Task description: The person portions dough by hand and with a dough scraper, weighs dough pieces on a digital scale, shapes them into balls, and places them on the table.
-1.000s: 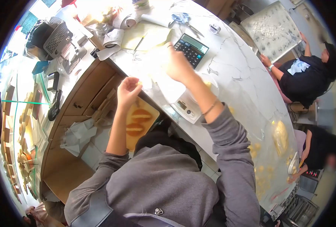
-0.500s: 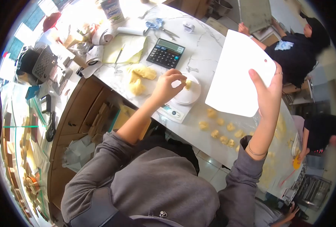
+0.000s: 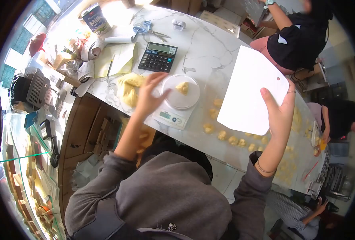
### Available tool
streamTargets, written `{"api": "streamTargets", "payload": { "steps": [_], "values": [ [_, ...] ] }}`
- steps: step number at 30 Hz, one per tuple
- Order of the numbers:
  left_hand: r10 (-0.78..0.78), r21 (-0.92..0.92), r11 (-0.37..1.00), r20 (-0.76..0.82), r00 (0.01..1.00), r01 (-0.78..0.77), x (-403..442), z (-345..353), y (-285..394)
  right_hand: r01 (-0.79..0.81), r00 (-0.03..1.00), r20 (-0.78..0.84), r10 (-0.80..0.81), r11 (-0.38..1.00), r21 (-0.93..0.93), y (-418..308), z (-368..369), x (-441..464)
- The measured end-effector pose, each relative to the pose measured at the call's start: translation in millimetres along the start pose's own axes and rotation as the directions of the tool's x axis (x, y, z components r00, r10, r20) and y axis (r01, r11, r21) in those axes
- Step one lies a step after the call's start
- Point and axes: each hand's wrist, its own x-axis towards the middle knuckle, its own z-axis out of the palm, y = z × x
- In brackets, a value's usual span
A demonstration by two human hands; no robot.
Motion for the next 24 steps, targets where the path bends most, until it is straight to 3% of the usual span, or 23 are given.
{"api": "streamTargets", "payload": {
  "steps": [3, 5, 6, 9, 10, 13, 24],
  "values": [
    [-0.053, 0.317, 0.937, -0.292, 0.955, 0.149, -32, -45, -25, -0.019, 0.999, -0.026, 0.018, 1.000, -0.002, -2, -7, -11],
    [-0.073, 0.548, 0.807, -0.277, 0.958, 0.220, -49, -72, -20, -0.031, 0.999, -0.038, 0.033, 0.998, 0.056, 0, -10, -18],
    [-0.107, 0.578, 0.782, -0.245, 0.964, 0.234, -59, -78, -26, -0.045, 0.998, -0.048, 0.049, 0.996, 0.079, -1, -10, -21],
    [-0.333, 0.228, 0.894, -0.235, 0.913, 0.385, -81, -77, -45, -0.079, 0.994, -0.058, 0.090, 0.984, 0.161, -1, -5, -29],
    [-0.239, 0.251, 0.917, -0.277, 0.931, 0.310, -80, -75, -46, -0.085, 0.994, -0.057, 0.098, 0.977, 0.195, 0, -3, -32],
    [-0.405, 0.121, 0.884, -0.281, 0.870, 0.451, -76, -79, -42, -0.092, 0.993, -0.048, 0.110, 0.953, 0.288, 7, 4, -39],
    [-0.543, 0.251, 0.760, -0.259, 0.798, 0.599, -61, -89, -38, -0.146, 0.976, -0.116, 0.182, 0.953, 0.267, 14, -2, -48]
  ]
}}
